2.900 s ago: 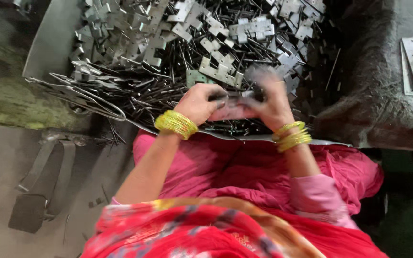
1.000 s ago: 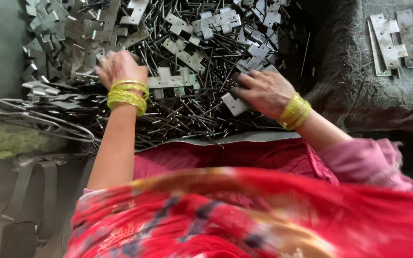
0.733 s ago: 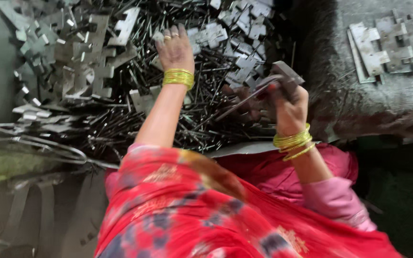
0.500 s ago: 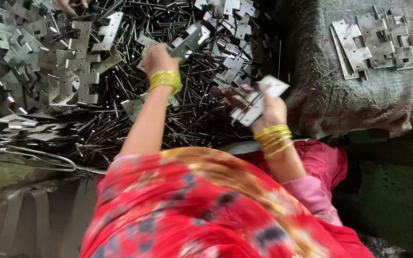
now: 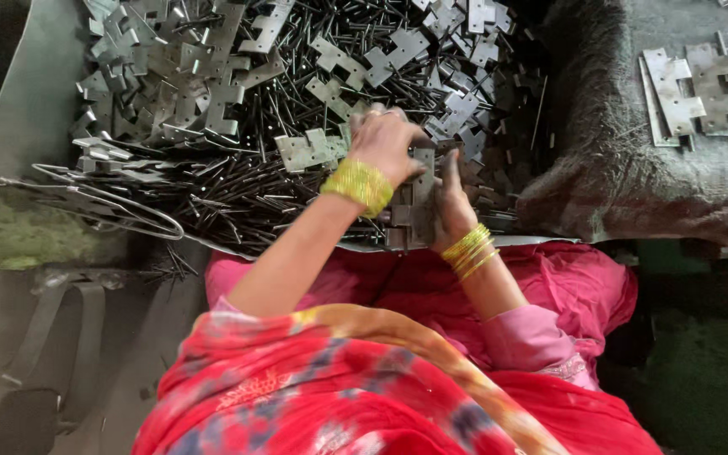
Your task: The person sits on the floor and repeatedly picks up small metal plates and nails from a large pile, inserts the nails into the plates, and places the assembled units onto a nearby surface. The process continues with consistent hand movements throughout the clip.
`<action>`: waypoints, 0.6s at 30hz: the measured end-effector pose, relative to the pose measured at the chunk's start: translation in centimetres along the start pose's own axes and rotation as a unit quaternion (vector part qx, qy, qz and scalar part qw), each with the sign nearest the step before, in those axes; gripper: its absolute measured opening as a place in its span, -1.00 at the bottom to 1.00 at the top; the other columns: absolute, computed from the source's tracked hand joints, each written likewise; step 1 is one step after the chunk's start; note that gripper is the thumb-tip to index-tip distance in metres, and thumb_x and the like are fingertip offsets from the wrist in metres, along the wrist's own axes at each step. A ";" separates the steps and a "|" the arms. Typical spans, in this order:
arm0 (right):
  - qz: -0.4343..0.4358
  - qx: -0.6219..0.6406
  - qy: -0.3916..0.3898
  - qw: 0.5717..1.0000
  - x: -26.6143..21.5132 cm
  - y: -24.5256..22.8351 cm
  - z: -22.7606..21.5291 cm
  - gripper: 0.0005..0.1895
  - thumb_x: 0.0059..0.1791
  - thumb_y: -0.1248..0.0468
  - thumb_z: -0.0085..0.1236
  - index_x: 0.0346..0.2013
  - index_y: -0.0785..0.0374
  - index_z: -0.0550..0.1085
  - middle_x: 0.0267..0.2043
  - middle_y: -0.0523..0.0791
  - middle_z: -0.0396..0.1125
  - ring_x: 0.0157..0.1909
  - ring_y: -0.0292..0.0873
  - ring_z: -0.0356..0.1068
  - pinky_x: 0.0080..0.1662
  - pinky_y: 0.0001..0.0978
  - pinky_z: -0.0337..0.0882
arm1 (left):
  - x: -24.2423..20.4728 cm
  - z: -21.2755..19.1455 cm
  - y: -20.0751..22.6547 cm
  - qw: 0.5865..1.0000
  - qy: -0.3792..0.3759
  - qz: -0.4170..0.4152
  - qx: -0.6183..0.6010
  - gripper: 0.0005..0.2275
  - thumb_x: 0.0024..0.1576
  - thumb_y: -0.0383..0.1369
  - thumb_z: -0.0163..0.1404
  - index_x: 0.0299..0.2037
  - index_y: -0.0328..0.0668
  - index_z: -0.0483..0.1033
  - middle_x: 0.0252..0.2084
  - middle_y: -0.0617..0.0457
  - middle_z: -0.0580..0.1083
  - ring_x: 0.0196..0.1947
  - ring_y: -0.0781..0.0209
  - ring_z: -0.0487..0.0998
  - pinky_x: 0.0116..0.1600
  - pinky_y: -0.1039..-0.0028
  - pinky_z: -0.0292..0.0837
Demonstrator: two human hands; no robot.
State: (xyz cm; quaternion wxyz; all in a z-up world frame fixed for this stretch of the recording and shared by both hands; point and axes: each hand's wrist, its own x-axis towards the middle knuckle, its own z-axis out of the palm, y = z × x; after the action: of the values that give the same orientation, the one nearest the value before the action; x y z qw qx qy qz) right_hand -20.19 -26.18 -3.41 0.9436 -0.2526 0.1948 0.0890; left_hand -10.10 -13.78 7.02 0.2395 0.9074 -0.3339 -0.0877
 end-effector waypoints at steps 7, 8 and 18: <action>-0.165 -0.070 0.000 0.984 0.9 4.2 1.9 -0.61 0.10 0.15 0.12 0.10 0.37 0.45 0.05 0.02 0.50 0.02 -0.03 0.49 0.08 -0.13 0.50 | -10.8 4.6 -1.9 0.848 0.169 -0.116 -0.489 -0.61 0.10 -0.36 0.19 0.09 -0.42 0.45 0.00 -0.18 0.52 0.01 -0.06 0.53 0.14 0.23 0.39; -0.184 -0.092 -0.017 0.978 0.5 4.6 2.8 -0.58 0.09 0.15 0.13 0.12 0.41 0.44 0.08 0.03 0.51 0.05 -0.05 0.49 0.10 -0.17 0.47 | -12.0 4.1 -2.3 0.805 0.113 -0.142 -0.565 -0.65 0.13 -0.35 0.18 0.05 -0.45 0.49 -0.07 -0.19 0.53 -0.10 -0.06 0.56 0.06 0.20 0.45; -0.194 -0.808 -0.014 0.557 -6.8 -3.5 3.0 -0.69 -0.23 0.24 0.42 -0.23 0.24 0.60 -0.35 0.01 0.49 -0.27 0.09 0.49 -0.19 -0.04 0.46 | -5.7 1.2 -6.3 0.969 -0.196 0.002 -0.149 -0.77 0.05 -0.23 0.10 -0.16 -0.11 0.64 -0.20 -0.07 0.63 -0.18 0.05 0.67 -0.02 0.24 0.57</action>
State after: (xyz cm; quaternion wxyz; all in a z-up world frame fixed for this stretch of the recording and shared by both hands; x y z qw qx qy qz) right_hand -24.45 -28.15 3.31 0.3412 -0.9392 -0.0256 0.0278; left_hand -11.23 -6.33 2.88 0.3020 0.8260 -0.3593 -0.3121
